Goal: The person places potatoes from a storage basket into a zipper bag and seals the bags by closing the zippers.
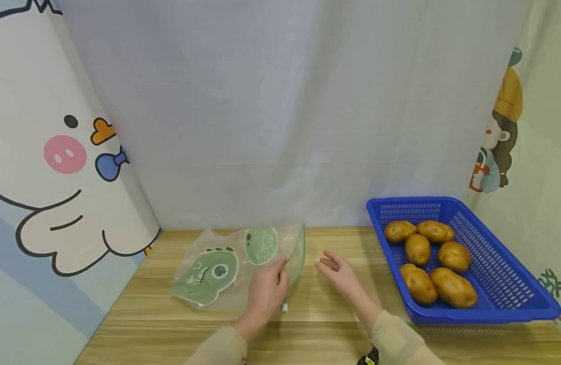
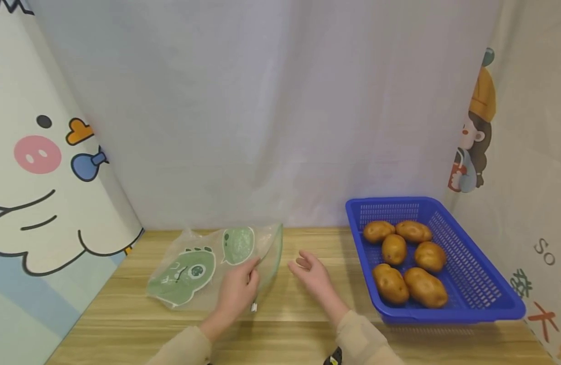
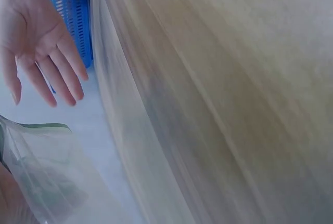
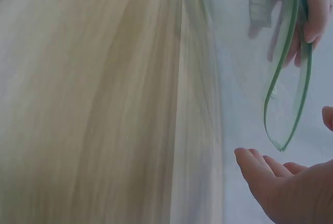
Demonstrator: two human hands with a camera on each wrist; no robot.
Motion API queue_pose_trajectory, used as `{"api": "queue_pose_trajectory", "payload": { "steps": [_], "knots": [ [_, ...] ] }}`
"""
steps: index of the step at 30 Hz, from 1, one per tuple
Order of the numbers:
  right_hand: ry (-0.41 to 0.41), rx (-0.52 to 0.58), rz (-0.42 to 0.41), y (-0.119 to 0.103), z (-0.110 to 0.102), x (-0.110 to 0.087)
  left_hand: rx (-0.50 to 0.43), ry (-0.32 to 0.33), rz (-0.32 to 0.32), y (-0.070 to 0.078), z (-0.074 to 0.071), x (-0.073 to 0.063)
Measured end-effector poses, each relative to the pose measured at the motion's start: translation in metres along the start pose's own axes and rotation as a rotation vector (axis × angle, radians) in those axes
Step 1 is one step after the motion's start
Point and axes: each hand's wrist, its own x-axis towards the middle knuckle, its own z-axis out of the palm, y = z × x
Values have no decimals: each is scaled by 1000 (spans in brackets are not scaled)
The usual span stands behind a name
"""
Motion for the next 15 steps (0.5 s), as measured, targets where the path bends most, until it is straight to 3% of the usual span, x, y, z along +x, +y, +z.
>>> {"api": "queue_pose_trajectory", "payload": {
  "steps": [7,15],
  "knots": [
    [-39,270,54,1,15,3,-27,47,32,5,-1,-5],
    [-55,374,98,0,22,5,-127,118,41,11,-4,-7]
  ]
}}
